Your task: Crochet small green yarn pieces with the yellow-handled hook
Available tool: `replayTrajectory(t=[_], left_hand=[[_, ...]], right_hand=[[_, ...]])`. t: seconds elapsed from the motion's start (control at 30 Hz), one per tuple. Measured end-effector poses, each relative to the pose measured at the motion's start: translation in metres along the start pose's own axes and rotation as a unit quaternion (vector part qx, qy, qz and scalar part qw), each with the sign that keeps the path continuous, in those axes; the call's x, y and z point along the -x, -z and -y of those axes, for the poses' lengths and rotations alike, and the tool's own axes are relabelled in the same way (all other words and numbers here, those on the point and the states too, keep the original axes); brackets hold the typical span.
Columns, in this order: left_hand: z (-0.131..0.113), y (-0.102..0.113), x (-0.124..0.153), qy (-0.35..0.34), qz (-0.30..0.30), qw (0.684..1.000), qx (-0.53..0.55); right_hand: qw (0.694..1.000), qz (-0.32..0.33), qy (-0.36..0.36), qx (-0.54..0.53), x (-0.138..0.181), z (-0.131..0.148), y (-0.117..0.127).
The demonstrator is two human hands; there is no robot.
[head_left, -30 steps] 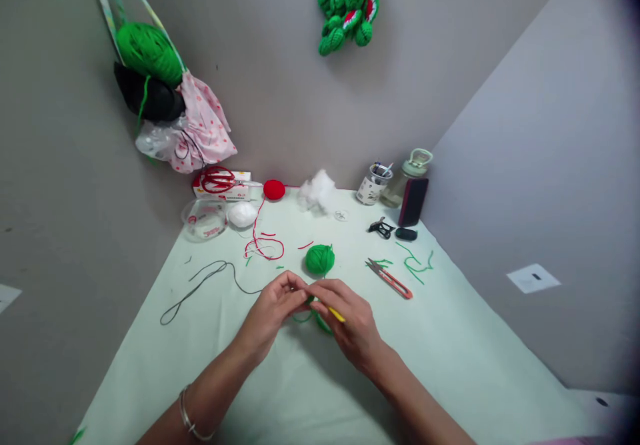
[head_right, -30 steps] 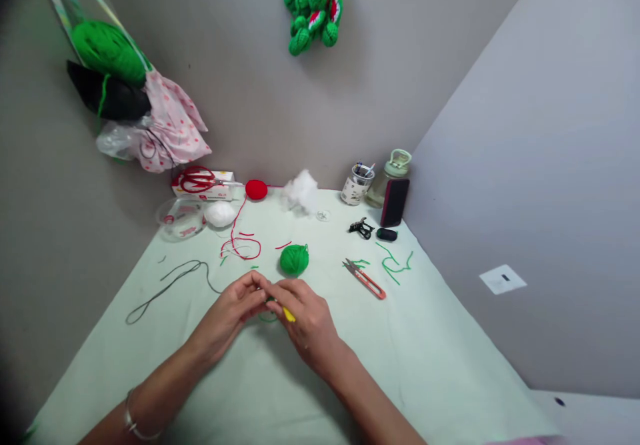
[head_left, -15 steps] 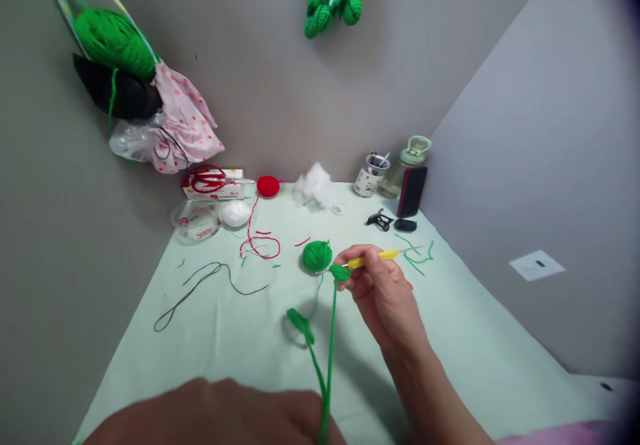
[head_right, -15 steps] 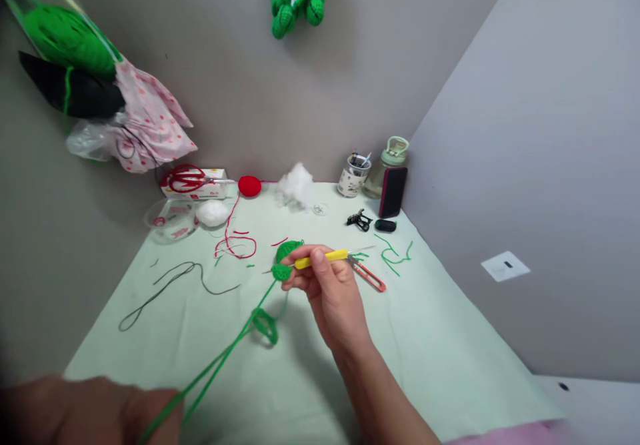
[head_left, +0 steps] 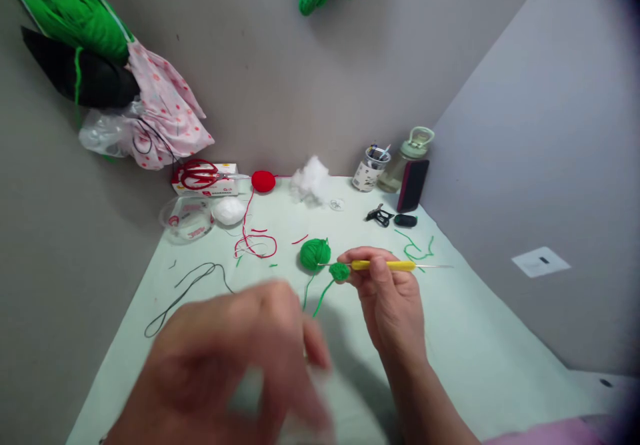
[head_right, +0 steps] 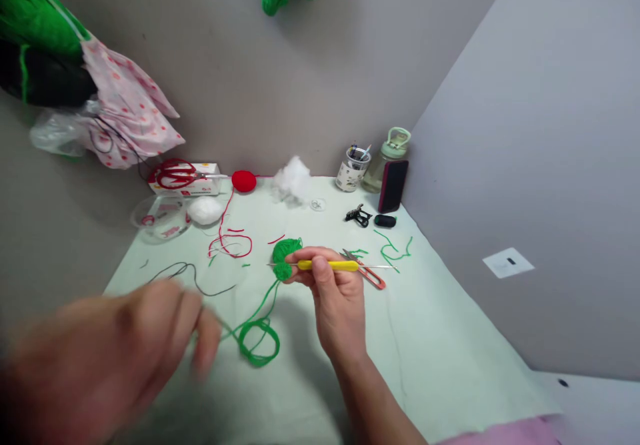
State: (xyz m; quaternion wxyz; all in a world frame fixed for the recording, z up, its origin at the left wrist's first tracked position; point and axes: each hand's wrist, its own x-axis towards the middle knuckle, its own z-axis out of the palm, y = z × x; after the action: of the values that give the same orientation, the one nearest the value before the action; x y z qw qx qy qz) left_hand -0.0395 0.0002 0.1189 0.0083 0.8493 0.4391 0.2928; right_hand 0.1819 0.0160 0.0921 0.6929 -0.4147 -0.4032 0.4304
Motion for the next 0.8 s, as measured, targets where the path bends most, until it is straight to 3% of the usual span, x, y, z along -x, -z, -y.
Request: replayTrajectory(t=[0.07, 0.17, 0.3, 0.47, 0.6, 0.7, 0.8], left_hand=[[-0.001, -0.007, -0.025, -0.024, -0.024, 0.993, 0.114], [-0.002, -0.028, -0.049, -0.032, -0.049, 0.955, 0.292], [-0.004, -0.057, -0.053, 0.024, -0.064, 0.934, 0.351], [-0.007, -0.067, -0.049, 0.115, -0.059, 0.889, 0.439], [-0.01, -0.067, -0.052, 0.219, -0.025, 0.831, 0.511], [-0.01, -0.069, -0.052, 0.283, 0.04, 0.762, 0.581], [-0.009, -0.072, -0.05, 0.295, 0.076, 0.702, 0.644]], right_hand=[[1.0, -0.003, 0.002, 0.02, 0.001, -0.002, 0.001], [0.999, -0.006, 0.009, 0.049, 0.003, -0.006, 0.001], [0.99, -0.008, 0.07, 0.123, 0.005, -0.008, 0.0], [0.95, 0.029, 0.197, 0.239, 0.007, -0.004, -0.001], [0.928, 0.063, 0.229, 0.287, 0.009, -0.005, 0.002], [0.931, 0.028, 0.224, 0.287, 0.008, -0.006, 0.004], [0.936, -0.004, 0.206, 0.286, 0.007, -0.008, 0.005]])
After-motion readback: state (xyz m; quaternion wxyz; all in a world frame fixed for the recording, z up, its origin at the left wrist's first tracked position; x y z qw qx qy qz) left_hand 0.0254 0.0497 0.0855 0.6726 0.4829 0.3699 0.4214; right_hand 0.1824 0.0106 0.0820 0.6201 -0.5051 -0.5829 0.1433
